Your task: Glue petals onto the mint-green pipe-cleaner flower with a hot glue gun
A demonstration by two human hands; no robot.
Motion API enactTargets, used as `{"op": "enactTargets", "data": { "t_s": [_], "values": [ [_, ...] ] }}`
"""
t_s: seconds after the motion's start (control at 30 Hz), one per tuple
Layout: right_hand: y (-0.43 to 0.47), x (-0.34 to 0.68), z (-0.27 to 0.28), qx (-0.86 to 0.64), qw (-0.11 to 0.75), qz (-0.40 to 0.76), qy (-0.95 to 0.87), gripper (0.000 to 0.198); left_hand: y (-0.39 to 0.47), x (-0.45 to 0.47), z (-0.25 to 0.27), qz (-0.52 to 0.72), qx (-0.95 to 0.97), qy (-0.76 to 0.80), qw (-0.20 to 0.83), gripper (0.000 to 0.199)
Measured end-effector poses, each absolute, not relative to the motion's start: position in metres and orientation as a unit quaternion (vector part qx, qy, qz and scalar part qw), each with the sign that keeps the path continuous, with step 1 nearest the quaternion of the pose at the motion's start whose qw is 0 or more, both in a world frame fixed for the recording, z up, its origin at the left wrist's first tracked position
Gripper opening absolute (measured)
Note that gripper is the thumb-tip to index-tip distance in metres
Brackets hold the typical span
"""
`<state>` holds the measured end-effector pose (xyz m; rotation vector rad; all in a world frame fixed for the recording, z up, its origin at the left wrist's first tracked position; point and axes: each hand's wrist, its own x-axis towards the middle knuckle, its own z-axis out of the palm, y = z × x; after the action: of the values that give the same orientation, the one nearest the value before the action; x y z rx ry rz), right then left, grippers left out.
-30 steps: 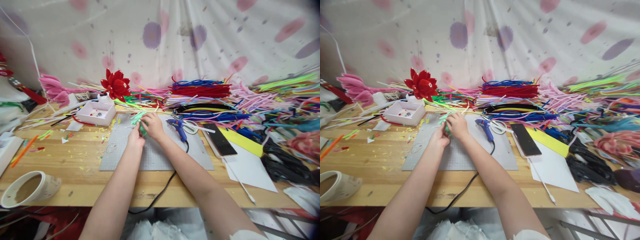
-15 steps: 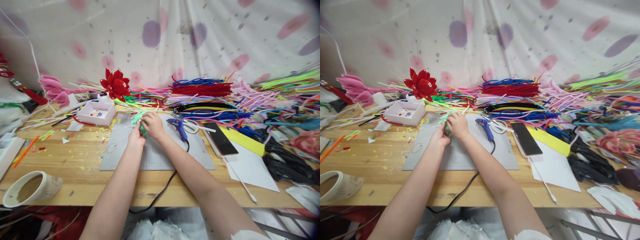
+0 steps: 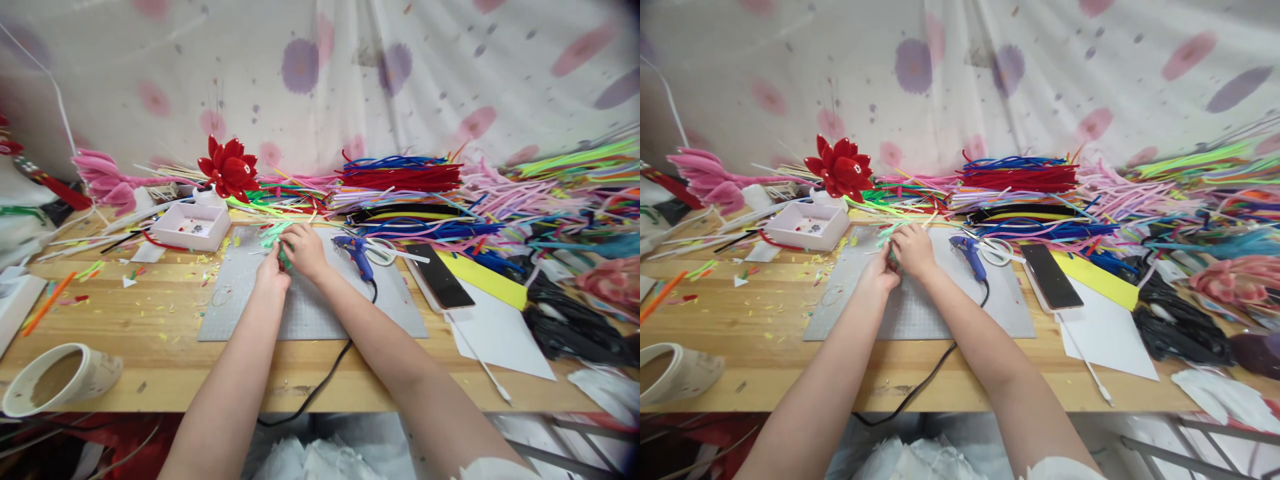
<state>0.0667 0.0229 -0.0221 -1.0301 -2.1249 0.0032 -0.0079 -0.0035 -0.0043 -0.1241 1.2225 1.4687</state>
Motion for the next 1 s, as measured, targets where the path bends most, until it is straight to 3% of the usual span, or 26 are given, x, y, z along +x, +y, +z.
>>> {"op": "enactTargets", "data": {
  "t_s": [0.7, 1.0],
  "values": [
    [0.026, 0.076, -0.017, -0.395, 0.373, 0.010, -0.840, 0.021, -0.007, -0.007, -0.005, 0.623, -0.031, 0.541, 0.564, 0.015],
    [0.024, 0.084, -0.014, -0.391, 0.382, 0.012, -0.837, 0.022, -0.015, -0.013, -0.003, 0.622, 0.005, 0.538, 0.569, 0.029]
  ]
}}
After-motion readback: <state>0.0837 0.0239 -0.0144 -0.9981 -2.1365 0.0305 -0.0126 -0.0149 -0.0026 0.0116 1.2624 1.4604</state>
